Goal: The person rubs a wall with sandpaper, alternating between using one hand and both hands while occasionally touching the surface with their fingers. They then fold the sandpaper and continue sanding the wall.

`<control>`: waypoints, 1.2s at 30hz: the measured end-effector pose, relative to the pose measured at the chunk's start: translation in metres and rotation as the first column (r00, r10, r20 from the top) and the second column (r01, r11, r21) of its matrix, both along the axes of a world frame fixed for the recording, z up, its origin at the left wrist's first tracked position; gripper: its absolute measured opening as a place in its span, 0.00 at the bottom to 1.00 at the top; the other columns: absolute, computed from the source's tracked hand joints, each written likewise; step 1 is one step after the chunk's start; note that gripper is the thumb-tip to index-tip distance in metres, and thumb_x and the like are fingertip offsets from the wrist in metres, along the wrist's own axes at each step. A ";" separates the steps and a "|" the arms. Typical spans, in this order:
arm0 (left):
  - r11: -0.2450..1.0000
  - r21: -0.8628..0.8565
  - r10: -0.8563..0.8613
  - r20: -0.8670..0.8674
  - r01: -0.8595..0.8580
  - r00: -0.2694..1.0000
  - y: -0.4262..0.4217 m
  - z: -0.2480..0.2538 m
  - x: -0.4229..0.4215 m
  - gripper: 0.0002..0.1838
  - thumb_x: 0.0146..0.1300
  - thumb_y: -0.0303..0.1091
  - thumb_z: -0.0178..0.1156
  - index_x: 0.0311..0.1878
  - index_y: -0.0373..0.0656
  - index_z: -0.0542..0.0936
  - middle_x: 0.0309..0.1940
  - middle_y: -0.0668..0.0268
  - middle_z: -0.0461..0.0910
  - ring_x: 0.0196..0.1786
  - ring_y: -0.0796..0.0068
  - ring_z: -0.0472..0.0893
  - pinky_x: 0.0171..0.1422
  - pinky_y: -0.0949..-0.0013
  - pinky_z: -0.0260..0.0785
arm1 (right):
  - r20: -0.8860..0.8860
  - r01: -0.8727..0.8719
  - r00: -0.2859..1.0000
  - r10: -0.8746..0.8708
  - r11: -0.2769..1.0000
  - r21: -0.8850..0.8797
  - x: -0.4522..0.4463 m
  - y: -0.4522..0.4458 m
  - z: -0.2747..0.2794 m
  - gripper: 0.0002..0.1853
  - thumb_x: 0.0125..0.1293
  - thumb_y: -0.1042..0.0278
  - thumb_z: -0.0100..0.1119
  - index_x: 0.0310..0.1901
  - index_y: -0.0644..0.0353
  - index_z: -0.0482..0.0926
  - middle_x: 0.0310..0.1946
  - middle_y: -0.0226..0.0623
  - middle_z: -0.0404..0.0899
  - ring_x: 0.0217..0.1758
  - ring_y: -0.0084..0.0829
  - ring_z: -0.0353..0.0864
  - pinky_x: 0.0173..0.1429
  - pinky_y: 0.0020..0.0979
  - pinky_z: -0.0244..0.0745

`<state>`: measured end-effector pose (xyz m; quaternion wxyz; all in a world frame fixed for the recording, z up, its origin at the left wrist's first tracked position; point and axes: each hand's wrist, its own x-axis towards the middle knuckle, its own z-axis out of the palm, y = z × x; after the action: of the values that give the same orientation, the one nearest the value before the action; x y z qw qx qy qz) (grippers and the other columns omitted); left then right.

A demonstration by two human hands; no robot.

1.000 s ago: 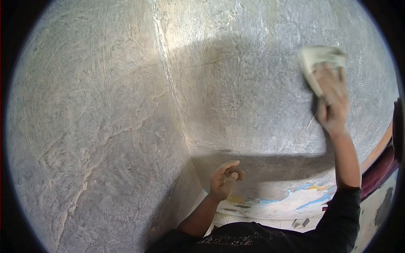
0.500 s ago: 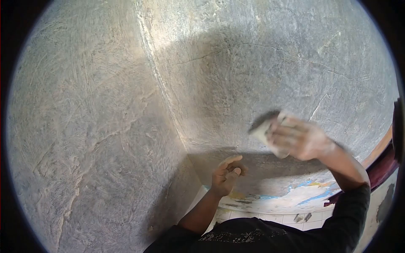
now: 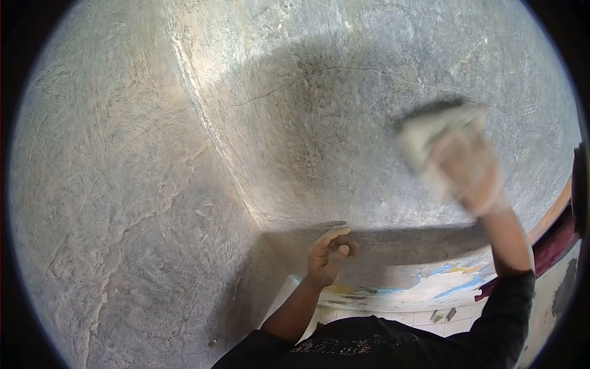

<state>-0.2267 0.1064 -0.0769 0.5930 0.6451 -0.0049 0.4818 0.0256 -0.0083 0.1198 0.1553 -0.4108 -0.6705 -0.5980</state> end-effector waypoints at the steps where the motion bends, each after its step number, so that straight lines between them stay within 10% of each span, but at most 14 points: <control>1: 1.000 -0.006 -0.005 -0.005 0.005 1.000 -0.001 -0.001 0.001 0.18 0.66 0.24 0.52 0.60 0.38 0.71 0.38 0.59 0.81 0.39 0.75 0.80 0.44 0.70 0.74 | -0.005 0.005 1.000 -0.005 1.000 -0.006 -0.001 -0.005 0.006 0.16 0.65 0.64 0.54 0.53 0.58 0.78 0.48 0.30 0.82 0.53 0.31 0.82 0.60 0.39 0.77; 3: 1.000 -0.010 -0.013 0.009 0.013 1.000 -0.001 -0.002 0.005 0.18 0.67 0.24 0.53 0.60 0.38 0.71 0.39 0.59 0.81 0.39 0.74 0.80 0.45 0.70 0.74 | -0.063 -0.095 0.992 0.108 0.979 0.182 -0.005 -0.010 0.018 0.17 0.67 0.69 0.50 0.57 0.55 0.76 0.48 0.32 0.82 0.53 0.32 0.81 0.60 0.35 0.76; 4: 1.000 -0.013 -0.011 0.009 0.011 1.000 -0.001 -0.003 0.006 0.18 0.67 0.24 0.53 0.60 0.38 0.71 0.39 0.59 0.81 0.39 0.74 0.80 0.45 0.70 0.74 | 0.037 0.142 0.989 -0.141 0.989 -0.028 0.004 -0.002 -0.017 0.17 0.62 0.69 0.57 0.53 0.55 0.78 0.48 0.30 0.82 0.53 0.31 0.81 0.60 0.29 0.77; 6: 0.999 -0.029 -0.036 -0.011 0.036 0.999 0.001 -0.005 0.008 0.18 0.67 0.24 0.52 0.60 0.37 0.70 0.39 0.59 0.81 0.40 0.74 0.80 0.46 0.70 0.74 | 0.231 -0.154 0.932 0.279 0.883 -0.442 -0.027 -0.008 -0.010 0.17 0.59 0.68 0.62 0.52 0.54 0.79 0.47 0.28 0.83 0.53 0.30 0.81 0.60 0.28 0.77; 13: 1.000 -0.017 0.008 -0.006 -0.008 1.000 -0.002 -0.006 0.018 0.19 0.66 0.25 0.50 0.60 0.34 0.70 0.40 0.55 0.81 0.38 0.71 0.80 0.44 0.69 0.72 | -0.004 0.045 0.999 -0.045 0.991 0.123 0.008 -0.020 0.033 0.17 0.65 0.68 0.50 0.52 0.66 0.77 0.50 0.48 0.80 0.59 0.48 0.76 0.62 0.49 0.71; 14: 1.000 -0.019 -0.005 -0.028 0.005 1.000 -0.003 -0.006 0.018 0.18 0.66 0.25 0.50 0.60 0.34 0.70 0.40 0.55 0.81 0.38 0.71 0.80 0.44 0.69 0.73 | 0.077 0.157 0.985 -0.154 0.987 -0.039 0.014 -0.015 -0.003 0.19 0.69 0.61 0.48 0.52 0.67 0.77 0.50 0.48 0.80 0.59 0.47 0.76 0.60 0.47 0.73; 16: 1.000 -0.017 -0.018 -0.053 0.017 0.998 -0.002 -0.005 0.018 0.18 0.67 0.26 0.50 0.60 0.34 0.70 0.40 0.55 0.81 0.38 0.71 0.80 0.44 0.69 0.73 | 0.247 -0.204 0.914 0.321 0.892 -0.403 -0.013 0.006 -0.026 0.12 0.66 0.68 0.54 0.49 0.58 0.79 0.45 0.35 0.83 0.47 0.25 0.82 0.47 0.27 0.81; 24: 0.999 0.021 -0.036 -0.031 0.036 0.999 -0.001 -0.005 0.023 0.19 0.67 0.26 0.50 0.60 0.33 0.69 0.38 0.55 0.81 0.37 0.72 0.81 0.42 0.70 0.74 | 0.012 -0.041 0.999 0.043 0.991 -0.130 0.002 -0.015 0.012 0.16 0.65 0.68 0.51 0.51 0.66 0.77 0.48 0.47 0.81 0.53 0.43 0.80 0.65 0.44 0.70; 26: 0.999 -0.007 -0.038 -0.031 0.037 0.999 -0.001 -0.005 0.023 0.19 0.67 0.26 0.50 0.60 0.33 0.69 0.38 0.55 0.81 0.37 0.72 0.80 0.42 0.70 0.74 | -0.088 -0.355 0.925 0.370 0.759 -0.546 -0.008 0.005 -0.030 0.16 0.65 0.60 0.53 0.49 0.60 0.78 0.48 0.40 0.81 0.52 0.37 0.81 0.64 0.42 0.71; 29: 0.998 -0.042 -0.045 -0.018 0.044 0.999 -0.003 -0.005 0.024 0.18 0.67 0.24 0.51 0.60 0.34 0.70 0.37 0.57 0.81 0.37 0.73 0.80 0.42 0.70 0.74 | 0.061 -0.260 0.946 0.317 0.859 -0.440 -0.013 -0.004 -0.006 0.13 0.57 0.69 0.64 0.46 0.53 0.81 0.48 0.33 0.82 0.55 0.30 0.80 0.65 0.33 0.73; 32: 0.998 -0.043 -0.054 -0.016 0.053 0.998 -0.005 -0.002 0.024 0.17 0.66 0.23 0.51 0.59 0.36 0.71 0.36 0.58 0.81 0.37 0.74 0.80 0.43 0.70 0.74 | 0.035 0.164 0.986 -0.164 0.986 -0.010 0.001 -0.019 0.029 0.13 0.59 0.70 0.61 0.47 0.54 0.80 0.42 0.31 0.84 0.50 0.28 0.83 0.58 0.32 0.79; 34: 0.999 -0.022 -0.050 -0.012 0.049 0.999 -0.005 -0.001 0.024 0.17 0.66 0.23 0.51 0.59 0.36 0.71 0.36 0.58 0.81 0.37 0.74 0.80 0.44 0.69 0.74 | -0.013 -0.021 1.000 0.020 0.988 -0.156 0.020 -0.011 -0.007 0.17 0.66 0.61 0.54 0.52 0.61 0.77 0.54 0.49 0.77 0.61 0.42 0.74 0.66 0.44 0.68; 36: 0.999 -0.027 -0.036 -0.014 0.036 0.999 -0.005 -0.001 0.023 0.17 0.66 0.23 0.52 0.59 0.36 0.71 0.37 0.59 0.81 0.37 0.74 0.80 0.44 0.70 0.74 | -0.789 -0.797 0.583 0.194 0.324 -0.510 0.002 -0.004 -0.040 0.18 0.62 0.58 0.56 0.51 0.57 0.79 0.54 0.42 0.78 0.61 0.39 0.75 0.69 0.45 0.65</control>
<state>-0.2041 0.1017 -0.0778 0.6100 0.6406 -0.0058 0.4664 0.0273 -0.0122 0.0796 0.3287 -0.3494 -0.8758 0.0529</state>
